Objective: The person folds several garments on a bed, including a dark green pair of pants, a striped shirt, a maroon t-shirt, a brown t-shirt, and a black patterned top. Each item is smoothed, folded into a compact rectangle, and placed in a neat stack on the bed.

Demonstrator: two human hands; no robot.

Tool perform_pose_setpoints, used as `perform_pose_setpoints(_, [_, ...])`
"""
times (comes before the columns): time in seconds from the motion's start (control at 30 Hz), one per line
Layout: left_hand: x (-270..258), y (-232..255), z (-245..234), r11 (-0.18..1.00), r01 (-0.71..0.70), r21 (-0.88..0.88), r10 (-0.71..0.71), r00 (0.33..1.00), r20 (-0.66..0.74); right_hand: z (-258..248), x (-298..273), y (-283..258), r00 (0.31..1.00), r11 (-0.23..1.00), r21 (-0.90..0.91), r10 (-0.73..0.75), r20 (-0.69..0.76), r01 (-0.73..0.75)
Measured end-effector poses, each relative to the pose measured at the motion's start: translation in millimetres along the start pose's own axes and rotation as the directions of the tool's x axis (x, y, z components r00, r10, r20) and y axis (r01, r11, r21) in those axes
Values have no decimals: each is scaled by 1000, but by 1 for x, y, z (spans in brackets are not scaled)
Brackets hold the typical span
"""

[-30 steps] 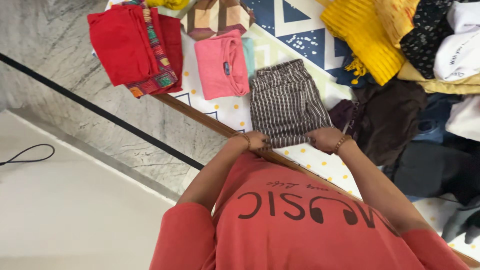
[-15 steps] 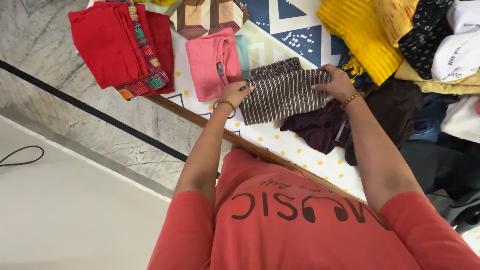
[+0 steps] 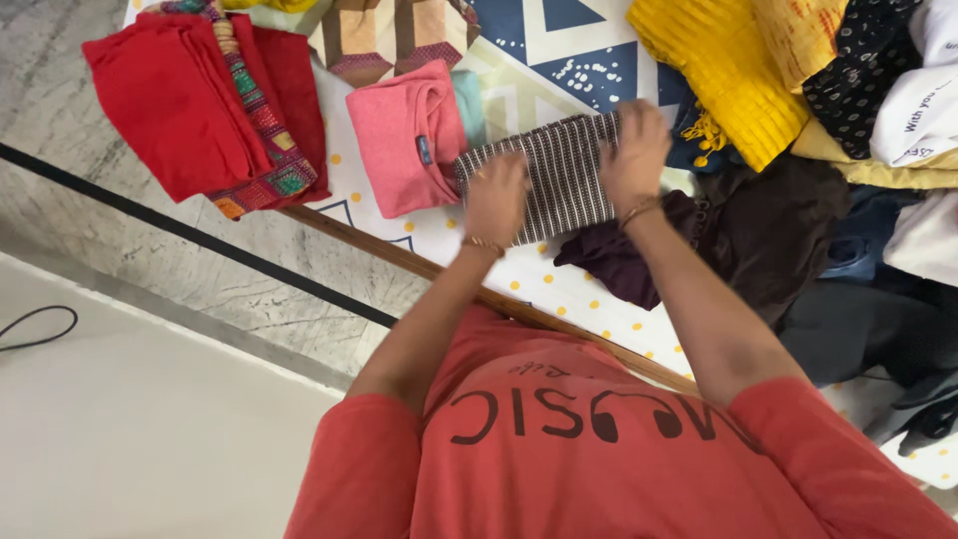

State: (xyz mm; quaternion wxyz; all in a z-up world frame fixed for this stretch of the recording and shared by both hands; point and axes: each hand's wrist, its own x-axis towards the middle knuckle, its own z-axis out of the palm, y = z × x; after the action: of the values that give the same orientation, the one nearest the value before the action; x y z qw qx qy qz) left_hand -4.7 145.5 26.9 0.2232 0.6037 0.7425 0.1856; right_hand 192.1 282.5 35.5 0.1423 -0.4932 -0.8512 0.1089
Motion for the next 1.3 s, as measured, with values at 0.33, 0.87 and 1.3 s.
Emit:
perform_pose_setpoints(0.33, [-19,-24,50,976,-155,154,119,968,220,13,-43,-15,811,983,-166,32,585,81])
perform_pose_setpoints(0.87, [-62,-3,-1,949,-302,96,258,913,316,-29,-191,73,832,815,188,554,26,-549])
perform_pose_setpoints(1.3, [-70,93,4,924,-376,-61,380,897,225,19,-212,112,623,391,515,660,421,-763])
